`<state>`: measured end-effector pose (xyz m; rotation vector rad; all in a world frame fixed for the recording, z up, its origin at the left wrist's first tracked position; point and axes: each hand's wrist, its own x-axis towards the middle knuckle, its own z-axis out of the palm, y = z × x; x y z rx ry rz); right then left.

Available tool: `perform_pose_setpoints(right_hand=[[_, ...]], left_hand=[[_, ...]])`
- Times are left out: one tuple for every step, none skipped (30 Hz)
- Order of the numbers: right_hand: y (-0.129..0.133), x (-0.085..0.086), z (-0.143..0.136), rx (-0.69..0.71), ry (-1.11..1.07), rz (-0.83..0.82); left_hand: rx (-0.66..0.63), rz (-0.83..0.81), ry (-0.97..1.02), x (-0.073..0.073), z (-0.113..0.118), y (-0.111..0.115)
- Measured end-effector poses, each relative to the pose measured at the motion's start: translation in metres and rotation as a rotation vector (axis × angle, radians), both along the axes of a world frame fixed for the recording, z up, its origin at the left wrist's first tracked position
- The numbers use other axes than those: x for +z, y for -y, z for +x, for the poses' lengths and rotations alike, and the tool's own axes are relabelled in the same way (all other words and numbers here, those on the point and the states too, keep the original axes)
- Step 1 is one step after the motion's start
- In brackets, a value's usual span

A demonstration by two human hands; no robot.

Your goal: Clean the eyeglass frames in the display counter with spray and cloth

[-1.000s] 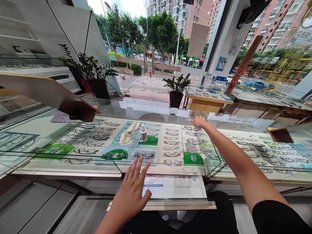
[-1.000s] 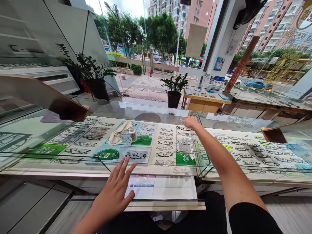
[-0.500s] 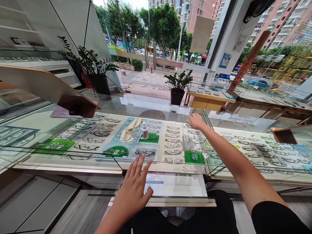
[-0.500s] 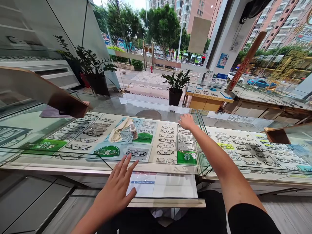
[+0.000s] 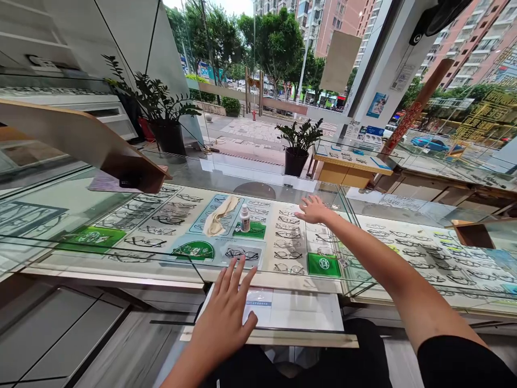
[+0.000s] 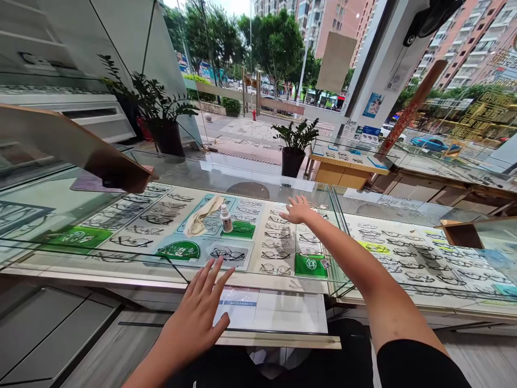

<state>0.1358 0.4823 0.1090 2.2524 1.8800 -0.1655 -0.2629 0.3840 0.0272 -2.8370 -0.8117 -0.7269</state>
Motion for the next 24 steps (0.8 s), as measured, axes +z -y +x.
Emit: perform_pose_setpoints(right_hand=[[0.005, 0.007, -0.004, 0.016, -0.010, 0.021], [0.011, 0.015, -0.007, 0.021, -0.024, 0.054], [0.018, 0.024, -0.010, 0.014, -0.042, 0.103], [0.025, 0.034, -0.013, 0.001, -0.060, 0.168], [0.033, 0.044, -0.016, -0.017, -0.083, 0.262], [0.041, 0.054, -0.021, -0.023, -0.092, 0.366], [0.051, 0.064, -0.027, -0.007, -0.081, 0.464], [0.061, 0.074, -0.035, 0.022, -0.058, 0.533], [0.072, 0.082, -0.045, 0.046, -0.035, 0.571], [0.084, 0.089, -0.058, 0.059, -0.027, 0.577], [0.096, 0.094, -0.072, 0.068, -0.036, 0.538], [0.110, 0.096, -0.089, 0.086, -0.064, 0.451], [0.123, 0.094, -0.106, 0.128, -0.119, 0.318], [0.136, 0.088, -0.124, 0.196, -0.187, 0.178], [0.149, 0.078, -0.140, 0.281, -0.264, 0.058], [0.161, 0.065, -0.154, 0.355, -0.322, -0.036], [0.171, 0.048, -0.165, 0.403, -0.362, -0.099], [0.178, 0.028, -0.173, 0.432, -0.395, -0.161], [0.183, 0.008, -0.177, 0.433, -0.417, -0.230], [0.184, -0.013, -0.178, 0.423, -0.446, -0.294], [0.182, -0.033, -0.176, 0.407, -0.485, -0.329], [0.178, -0.053, -0.172, 0.376, -0.527, -0.317], [0.171, -0.070, -0.166, 0.334, -0.561, -0.277], [0.162, -0.085, -0.159, 0.275, -0.575, -0.237]], left_hand=[[-0.003, -0.005, 0.000, 0.000, 0.000, 0.000], [-0.005, -0.011, 0.000, 0.000, 0.000, 0.000], [-0.004, -0.019, -0.003, 0.001, 0.000, 0.001], [-0.003, -0.030, -0.009, 0.001, 0.000, 0.001], [0.000, -0.041, -0.016, 0.002, 0.000, 0.002], [0.004, -0.054, -0.023, 0.002, 0.000, 0.003], [0.007, -0.067, -0.029, 0.003, -0.001, 0.004], [0.009, -0.081, -0.033, 0.003, -0.001, 0.004], [0.009, -0.093, -0.035, 0.004, -0.001, 0.004], [0.006, -0.103, -0.034, 0.004, -0.001, 0.004], [0.005, -0.113, -0.034, 0.004, 0.000, 0.004], [0.005, -0.120, -0.036, 0.004, 0.000, 0.004], [0.007, -0.125, -0.039, 0.005, 0.000, 0.003], [0.010, -0.127, -0.043, 0.005, 0.001, 0.003], [0.011, -0.125, -0.046, 0.005, 0.001, 0.003], [0.011, -0.122, -0.048, 0.005, 0.001, 0.003], [0.011, -0.119, -0.048, 0.005, 0.002, 0.003], [0.010, -0.116, -0.047, 0.006, 0.002, 0.004], [0.011, -0.116, -0.046, 0.006, 0.002, 0.004], [0.013, -0.118, -0.045, 0.006, 0.002, 0.004], [0.015, -0.122, -0.047, 0.007, 0.001, 0.005], [0.016, -0.125, -0.050, 0.007, 0.001, 0.005], [0.014, -0.126, -0.053, 0.007, 0.001, 0.005], [0.013, -0.127, -0.057, 0.008, 0.001, 0.006]])
